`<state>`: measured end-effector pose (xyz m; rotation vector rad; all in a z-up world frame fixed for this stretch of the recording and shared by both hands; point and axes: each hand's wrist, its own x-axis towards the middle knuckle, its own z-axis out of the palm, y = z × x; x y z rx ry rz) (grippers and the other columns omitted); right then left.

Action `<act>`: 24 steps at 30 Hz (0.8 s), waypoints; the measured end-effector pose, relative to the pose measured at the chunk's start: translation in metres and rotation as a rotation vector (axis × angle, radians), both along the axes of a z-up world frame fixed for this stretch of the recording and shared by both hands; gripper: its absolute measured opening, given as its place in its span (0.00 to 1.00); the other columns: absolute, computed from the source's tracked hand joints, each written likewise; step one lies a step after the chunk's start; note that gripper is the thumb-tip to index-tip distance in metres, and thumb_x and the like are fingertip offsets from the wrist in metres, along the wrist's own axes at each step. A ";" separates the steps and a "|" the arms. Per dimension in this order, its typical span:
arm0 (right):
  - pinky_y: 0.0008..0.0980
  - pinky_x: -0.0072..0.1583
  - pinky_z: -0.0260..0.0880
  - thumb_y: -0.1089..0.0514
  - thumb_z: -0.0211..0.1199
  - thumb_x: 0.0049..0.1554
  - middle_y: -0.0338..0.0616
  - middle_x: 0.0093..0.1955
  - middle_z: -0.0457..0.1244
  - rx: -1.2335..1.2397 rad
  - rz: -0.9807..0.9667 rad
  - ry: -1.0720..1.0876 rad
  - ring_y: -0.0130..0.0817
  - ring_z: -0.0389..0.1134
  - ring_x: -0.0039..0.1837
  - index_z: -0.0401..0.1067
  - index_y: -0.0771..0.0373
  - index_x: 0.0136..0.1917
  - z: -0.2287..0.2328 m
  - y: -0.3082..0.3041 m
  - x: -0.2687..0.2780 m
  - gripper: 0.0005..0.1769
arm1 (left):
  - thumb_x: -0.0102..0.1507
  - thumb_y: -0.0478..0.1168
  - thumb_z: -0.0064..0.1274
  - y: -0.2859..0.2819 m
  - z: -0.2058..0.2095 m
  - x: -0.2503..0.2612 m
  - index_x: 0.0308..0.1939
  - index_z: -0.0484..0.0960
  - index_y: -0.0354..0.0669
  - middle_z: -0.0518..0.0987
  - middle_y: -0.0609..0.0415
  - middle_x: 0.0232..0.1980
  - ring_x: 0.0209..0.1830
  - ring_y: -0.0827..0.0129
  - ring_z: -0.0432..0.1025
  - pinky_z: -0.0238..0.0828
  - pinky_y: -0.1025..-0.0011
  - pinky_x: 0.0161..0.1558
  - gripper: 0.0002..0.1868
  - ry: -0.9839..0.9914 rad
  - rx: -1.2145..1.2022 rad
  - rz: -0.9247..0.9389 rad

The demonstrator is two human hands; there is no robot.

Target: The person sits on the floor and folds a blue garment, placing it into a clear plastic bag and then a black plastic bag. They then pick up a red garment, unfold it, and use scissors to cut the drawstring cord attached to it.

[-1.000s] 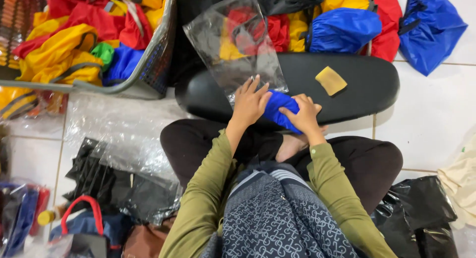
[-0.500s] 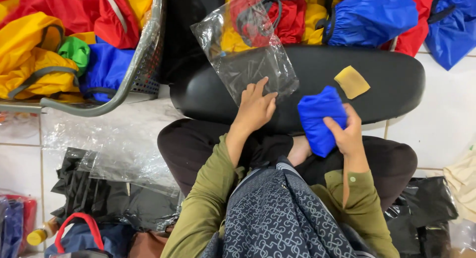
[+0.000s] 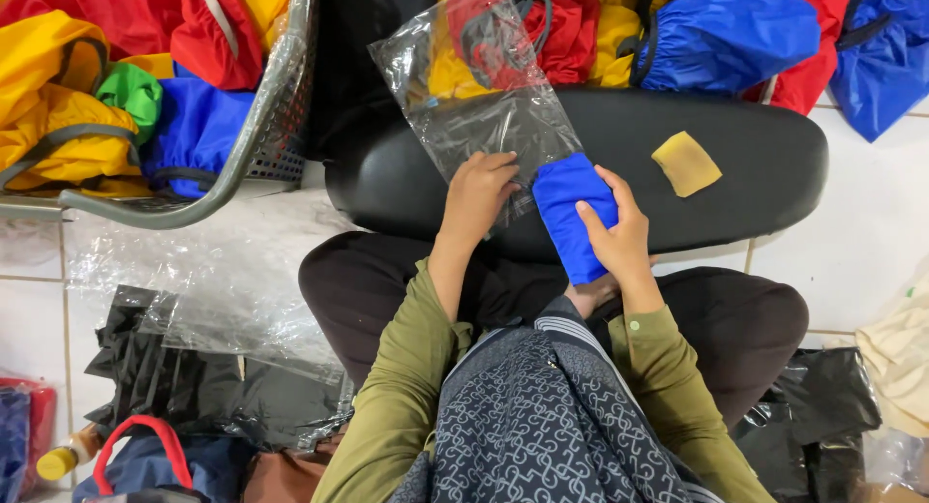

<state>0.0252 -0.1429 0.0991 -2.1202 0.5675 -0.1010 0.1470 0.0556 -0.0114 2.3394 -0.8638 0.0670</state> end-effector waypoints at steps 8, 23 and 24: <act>0.45 0.72 0.60 0.55 0.70 0.58 0.45 0.69 0.64 0.010 0.021 -0.064 0.45 0.63 0.72 0.70 0.49 0.73 -0.007 -0.018 -0.008 0.30 | 0.67 0.44 0.59 0.006 0.042 0.004 0.41 0.87 0.51 0.84 0.62 0.45 0.45 0.67 0.78 0.77 0.73 0.46 0.05 0.129 -0.187 0.043; 0.42 0.66 0.59 0.56 0.56 0.60 0.48 0.58 0.58 0.444 -0.221 -0.073 0.40 0.61 0.61 0.53 0.51 0.67 -0.100 -0.012 -0.027 0.24 | 0.64 0.48 0.63 -0.025 0.093 -0.040 0.52 0.85 0.46 0.81 0.49 0.55 0.54 0.54 0.76 0.71 0.60 0.58 0.16 -0.113 -0.473 0.055; 0.39 0.67 0.54 0.58 0.55 0.56 0.47 0.59 0.53 0.504 -0.277 -0.111 0.41 0.57 0.62 0.52 0.51 0.64 -0.120 -0.016 -0.031 0.24 | 0.63 0.54 0.62 -0.024 0.100 -0.042 0.58 0.84 0.50 0.78 0.49 0.59 0.59 0.54 0.72 0.64 0.57 0.65 0.22 -0.222 -0.449 0.212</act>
